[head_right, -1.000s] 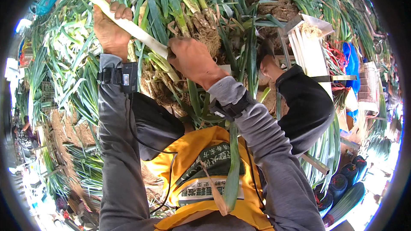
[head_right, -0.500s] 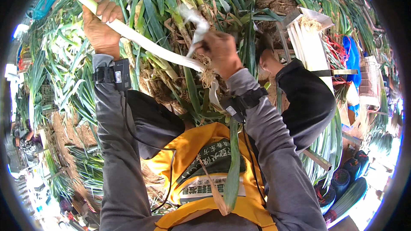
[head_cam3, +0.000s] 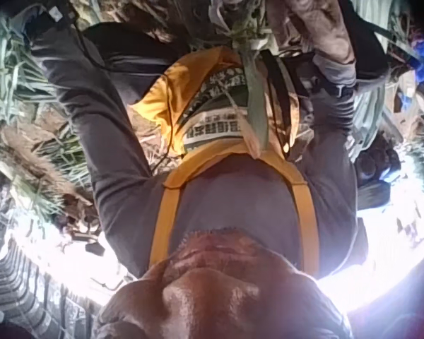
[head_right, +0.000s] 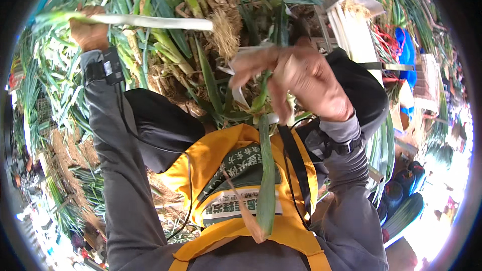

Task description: Cleaning and sorting leeks by removing outer layers and placing them into a crate.

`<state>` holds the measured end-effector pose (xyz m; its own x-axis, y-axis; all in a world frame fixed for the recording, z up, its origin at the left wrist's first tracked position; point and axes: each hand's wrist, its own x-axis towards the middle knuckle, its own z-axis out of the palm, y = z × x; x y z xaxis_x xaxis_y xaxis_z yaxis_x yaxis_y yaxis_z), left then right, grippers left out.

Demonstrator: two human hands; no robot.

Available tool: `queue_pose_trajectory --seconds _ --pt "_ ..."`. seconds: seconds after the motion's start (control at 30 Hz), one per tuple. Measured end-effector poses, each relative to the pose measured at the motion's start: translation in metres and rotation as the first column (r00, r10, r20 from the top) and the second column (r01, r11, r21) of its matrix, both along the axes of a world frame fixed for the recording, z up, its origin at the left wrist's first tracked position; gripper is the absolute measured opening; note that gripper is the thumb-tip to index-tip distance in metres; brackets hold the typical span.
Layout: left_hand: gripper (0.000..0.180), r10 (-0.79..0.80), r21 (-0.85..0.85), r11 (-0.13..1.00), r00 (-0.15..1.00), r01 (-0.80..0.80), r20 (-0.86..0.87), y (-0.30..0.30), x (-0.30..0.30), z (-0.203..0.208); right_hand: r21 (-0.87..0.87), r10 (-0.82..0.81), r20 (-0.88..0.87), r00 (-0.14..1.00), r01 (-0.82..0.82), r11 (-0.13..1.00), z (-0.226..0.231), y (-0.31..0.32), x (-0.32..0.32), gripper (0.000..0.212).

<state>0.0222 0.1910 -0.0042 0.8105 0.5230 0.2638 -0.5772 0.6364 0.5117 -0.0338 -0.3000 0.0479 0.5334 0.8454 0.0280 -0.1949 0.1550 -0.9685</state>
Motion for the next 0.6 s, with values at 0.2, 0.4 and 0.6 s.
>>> queue_pose_trajectory --seconds 0.2,0.4,0.6 --pt "0.026 0.205 -0.288 0.928 0.969 -0.237 -0.138 0.003 0.002 -0.017 -0.459 -0.134 0.398 0.908 0.324 0.827 -0.042 0.004 0.024 0.051" --pt "0.033 0.169 -0.379 0.896 0.968 -0.229 -0.186 0.022 -0.019 -0.017 -0.271 -0.45 0.676 0.583 0.765 0.584 -0.075 0.042 0.037 0.092" --pt "0.052 0.033 -0.389 0.917 0.989 -0.088 -0.146 0.013 -0.022 -0.026 -0.286 -0.261 0.224 0.939 0.32 0.903 -0.04 0.091 0.056 0.086"
